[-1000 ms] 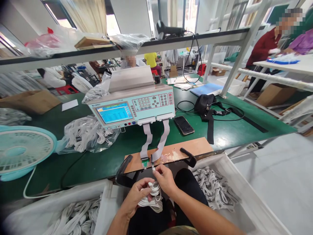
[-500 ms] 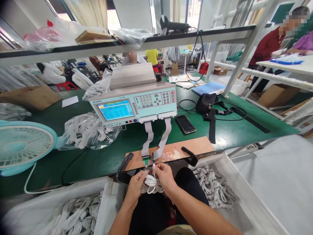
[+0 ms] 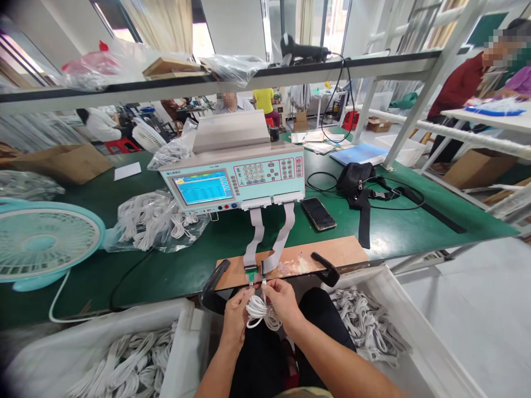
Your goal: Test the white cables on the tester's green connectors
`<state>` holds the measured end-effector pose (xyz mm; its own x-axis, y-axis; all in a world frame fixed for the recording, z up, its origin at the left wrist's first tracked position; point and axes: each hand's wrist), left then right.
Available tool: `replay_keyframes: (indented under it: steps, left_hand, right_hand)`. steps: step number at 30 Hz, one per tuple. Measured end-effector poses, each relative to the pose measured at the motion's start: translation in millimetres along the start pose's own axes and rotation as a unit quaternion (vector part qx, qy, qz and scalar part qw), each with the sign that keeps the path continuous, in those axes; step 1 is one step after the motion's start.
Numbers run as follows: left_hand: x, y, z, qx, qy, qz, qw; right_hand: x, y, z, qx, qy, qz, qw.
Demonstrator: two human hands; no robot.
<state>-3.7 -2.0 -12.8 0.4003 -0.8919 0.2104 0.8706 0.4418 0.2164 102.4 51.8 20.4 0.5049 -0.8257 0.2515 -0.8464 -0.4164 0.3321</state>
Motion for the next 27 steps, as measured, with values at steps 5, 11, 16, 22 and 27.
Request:
replay_keyframes:
  steps: [5, 11, 16, 22, 27]
  left_hand:
    - [-1, 3.6, 2, 0.028, -0.008, 0.0, 1.0]
    - [0, 4.0, -6, 0.046, -0.016, 0.004, 0.999]
    - [-3, -0.9, -9, 0.002, -0.008, -0.003, 1.0]
    - [-11, 7.8, 2, 0.063, -0.01, -0.031, 0.997]
    - [-15, 10.6, 2, 0.069, 0.007, -0.023, 0.997]
  right_hand:
    - [0, -1, 0, -0.001, 0.002, 0.0, 1.0]
    - [-1, 0, -1, -0.008, 0.003, -0.02, 1.0]
    - [-2, -2, 4, 0.03, -0.007, -0.024, 0.999]
    - [-11, -1, 13, 0.03, -0.013, -0.038, 0.999]
    - [-17, -2, 25, -0.009, -0.016, -0.043, 0.999]
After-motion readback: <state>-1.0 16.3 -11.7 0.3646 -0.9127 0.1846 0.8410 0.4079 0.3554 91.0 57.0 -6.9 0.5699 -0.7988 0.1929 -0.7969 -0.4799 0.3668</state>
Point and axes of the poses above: each hand's wrist, its own x-axis away from the middle knuckle, its own y-axis out of the palm, z = x × y, and after that the axes turned 9 degrees about -z, right-handed
